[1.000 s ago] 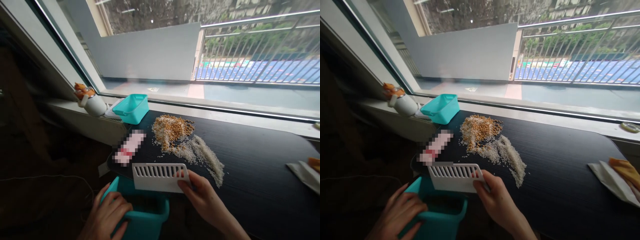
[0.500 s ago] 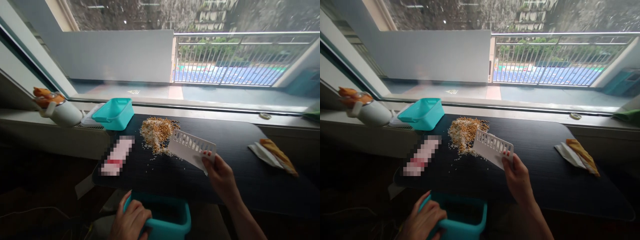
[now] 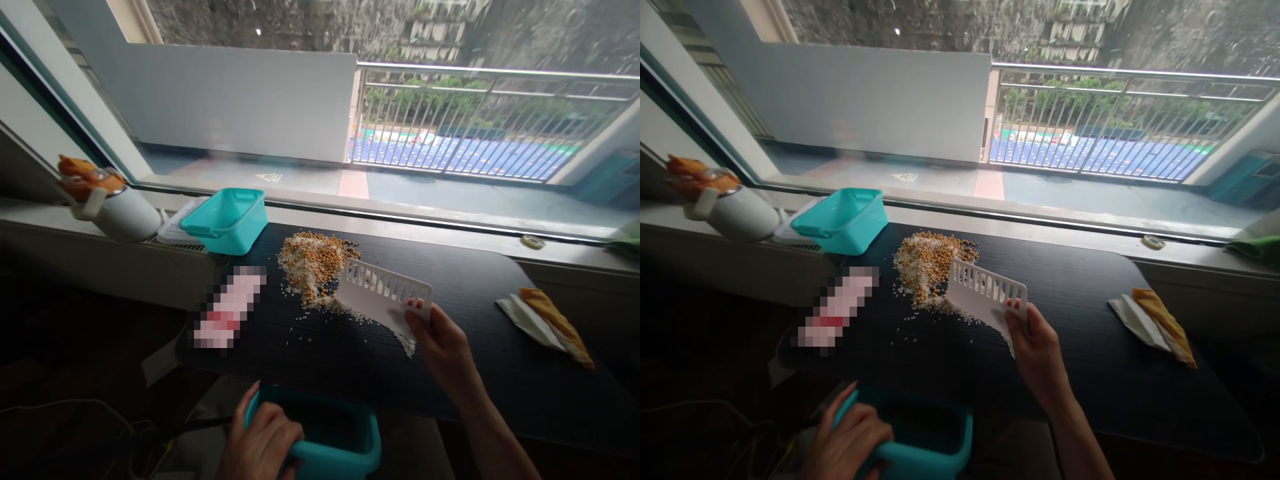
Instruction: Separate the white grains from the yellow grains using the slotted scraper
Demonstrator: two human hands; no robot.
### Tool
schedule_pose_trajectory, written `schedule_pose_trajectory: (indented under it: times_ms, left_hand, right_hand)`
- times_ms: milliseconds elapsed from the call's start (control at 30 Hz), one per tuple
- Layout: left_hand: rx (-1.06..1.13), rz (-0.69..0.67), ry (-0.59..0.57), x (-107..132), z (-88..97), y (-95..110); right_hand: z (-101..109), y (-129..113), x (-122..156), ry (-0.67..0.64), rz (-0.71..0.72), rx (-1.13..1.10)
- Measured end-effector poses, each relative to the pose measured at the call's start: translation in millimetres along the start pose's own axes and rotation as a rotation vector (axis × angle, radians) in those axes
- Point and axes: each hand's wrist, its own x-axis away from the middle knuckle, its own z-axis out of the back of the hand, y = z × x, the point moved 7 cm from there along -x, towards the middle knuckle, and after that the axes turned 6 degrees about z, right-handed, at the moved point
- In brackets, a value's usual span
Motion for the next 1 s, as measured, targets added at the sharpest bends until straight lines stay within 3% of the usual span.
schedule_pose_trajectory:
  times_ms: [167,333,600,767,1000]
  left_hand:
    - [-0.186,-0.161,-0.014,-5.7,19.9,8.4]
    - [-0.241,-0.167,0.024,-10.0,30.4,6.7]
    - [-0.177,-0.180,0.028,-9.3,27.5,5.3]
    - [-0.140,-0.008,0.042,-5.5,23.2,-3.6]
    - [-0.131,-0.075,0.024,-3.9,20.4,-6.2]
  right_hand:
    - [4.4,9.1,-1.4,-0.066,-0.045,-0.108]
    - [8.3,11.4,1.8,-0.054,-0.081,-0.127]
    - [-5.6,13.8,3.5,-0.104,-0.092,-0.149]
    - [-5.4,14.2,5.8,-0.159,-0.115,-0.168]
    - [-10.8,14.1,9.4,-0.177,-0.096,-0.197]
